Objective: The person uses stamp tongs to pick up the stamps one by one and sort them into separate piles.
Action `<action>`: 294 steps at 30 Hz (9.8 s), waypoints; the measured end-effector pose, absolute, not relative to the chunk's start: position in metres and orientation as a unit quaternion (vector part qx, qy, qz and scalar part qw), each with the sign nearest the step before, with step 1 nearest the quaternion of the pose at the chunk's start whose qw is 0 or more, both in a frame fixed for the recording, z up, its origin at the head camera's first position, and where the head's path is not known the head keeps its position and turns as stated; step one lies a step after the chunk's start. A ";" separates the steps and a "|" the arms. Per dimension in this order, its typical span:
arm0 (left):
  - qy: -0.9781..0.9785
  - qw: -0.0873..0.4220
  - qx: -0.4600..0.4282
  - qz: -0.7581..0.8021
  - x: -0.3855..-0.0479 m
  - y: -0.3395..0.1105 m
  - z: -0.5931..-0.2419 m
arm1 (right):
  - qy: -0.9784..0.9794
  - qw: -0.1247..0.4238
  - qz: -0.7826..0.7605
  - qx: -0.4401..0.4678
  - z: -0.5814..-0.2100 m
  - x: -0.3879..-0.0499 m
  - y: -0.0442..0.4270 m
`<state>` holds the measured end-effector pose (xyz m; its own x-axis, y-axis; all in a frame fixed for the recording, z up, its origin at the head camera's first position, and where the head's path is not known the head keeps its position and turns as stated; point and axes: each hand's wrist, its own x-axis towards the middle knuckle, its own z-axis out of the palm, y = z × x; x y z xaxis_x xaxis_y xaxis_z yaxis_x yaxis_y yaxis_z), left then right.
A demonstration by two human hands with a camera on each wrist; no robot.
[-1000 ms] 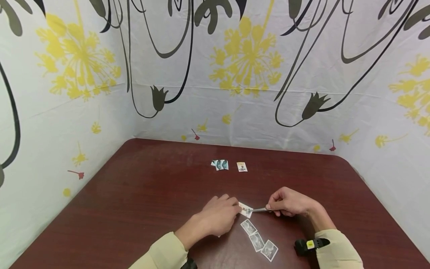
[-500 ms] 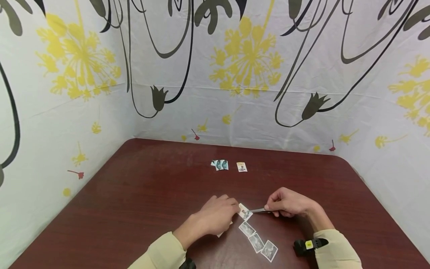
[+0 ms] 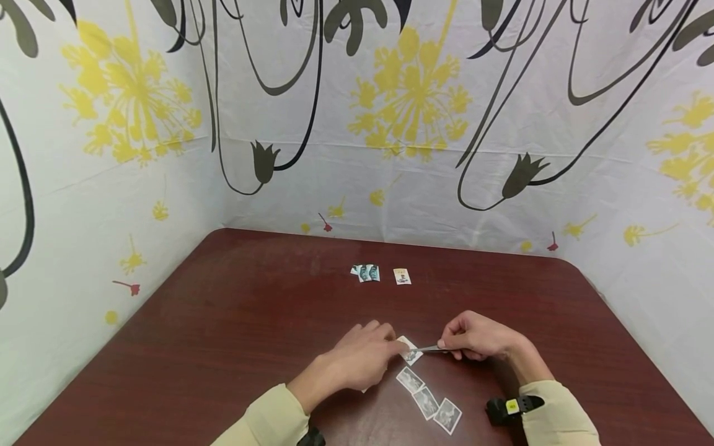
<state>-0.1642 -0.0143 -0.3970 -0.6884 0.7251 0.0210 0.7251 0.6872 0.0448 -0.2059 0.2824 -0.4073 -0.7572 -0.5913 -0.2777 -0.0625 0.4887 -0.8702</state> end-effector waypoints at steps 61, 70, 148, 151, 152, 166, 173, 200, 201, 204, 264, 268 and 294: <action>-0.940 -0.054 -0.331 -0.060 -0.176 -0.032 -0.383 | 0.780 0.255 -0.551 -0.151 -0.416 -0.213 0.306; -0.938 -0.099 -0.322 -0.081 -0.180 -0.037 -0.381 | 0.785 0.236 -0.557 -0.136 -0.417 -0.215 0.311; -0.929 -0.131 -0.339 -0.073 -0.180 -0.039 -0.377 | 0.852 0.195 -0.480 -0.081 -0.408 -0.330 0.303; -0.929 -0.133 -0.337 -0.075 -0.180 -0.039 -0.377 | 0.849 0.201 -0.481 -0.089 -0.406 -0.334 0.304; -0.929 -0.134 -0.336 -0.076 -0.180 -0.039 -0.377 | 0.850 0.202 -0.478 -0.093 -0.406 -0.335 0.305; -0.930 -0.121 -0.340 -0.061 -0.181 -0.039 -0.378 | 0.846 0.223 -0.474 -0.099 -0.408 -0.348 0.313; -0.931 -0.121 -0.337 -0.069 -0.181 -0.039 -0.377 | 0.846 0.230 -0.472 -0.098 -0.407 -0.351 0.317; -0.929 -0.104 -0.353 -0.051 -0.179 -0.038 -0.380 | 0.838 0.261 -0.467 -0.102 -0.404 -0.343 0.338; -0.928 -0.105 -0.353 -0.051 -0.179 -0.038 -0.380 | 0.838 0.261 -0.467 -0.104 -0.404 -0.344 0.337; -0.928 -0.104 -0.354 -0.052 -0.179 -0.038 -0.379 | 0.838 0.262 -0.466 -0.107 -0.404 -0.345 0.334; -0.931 -0.100 -0.334 -0.106 -0.185 -0.038 -0.381 | 0.814 0.307 -0.439 -0.224 -0.392 -0.233 0.289; -0.938 -0.099 -0.314 -0.112 -0.184 -0.041 -0.379 | 0.811 0.312 -0.431 -0.243 -0.390 -0.230 0.278; -0.956 -0.122 -0.258 -0.062 -0.180 -0.038 -0.378 | 0.795 0.335 -0.435 -0.259 -0.399 -0.218 0.252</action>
<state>-0.1797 -0.0377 -0.3777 -0.8367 0.5092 -0.2019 0.4790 0.8589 0.1810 -0.2175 0.2516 -0.3991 -0.6416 -0.7031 -0.3065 -0.1200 0.4867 -0.8653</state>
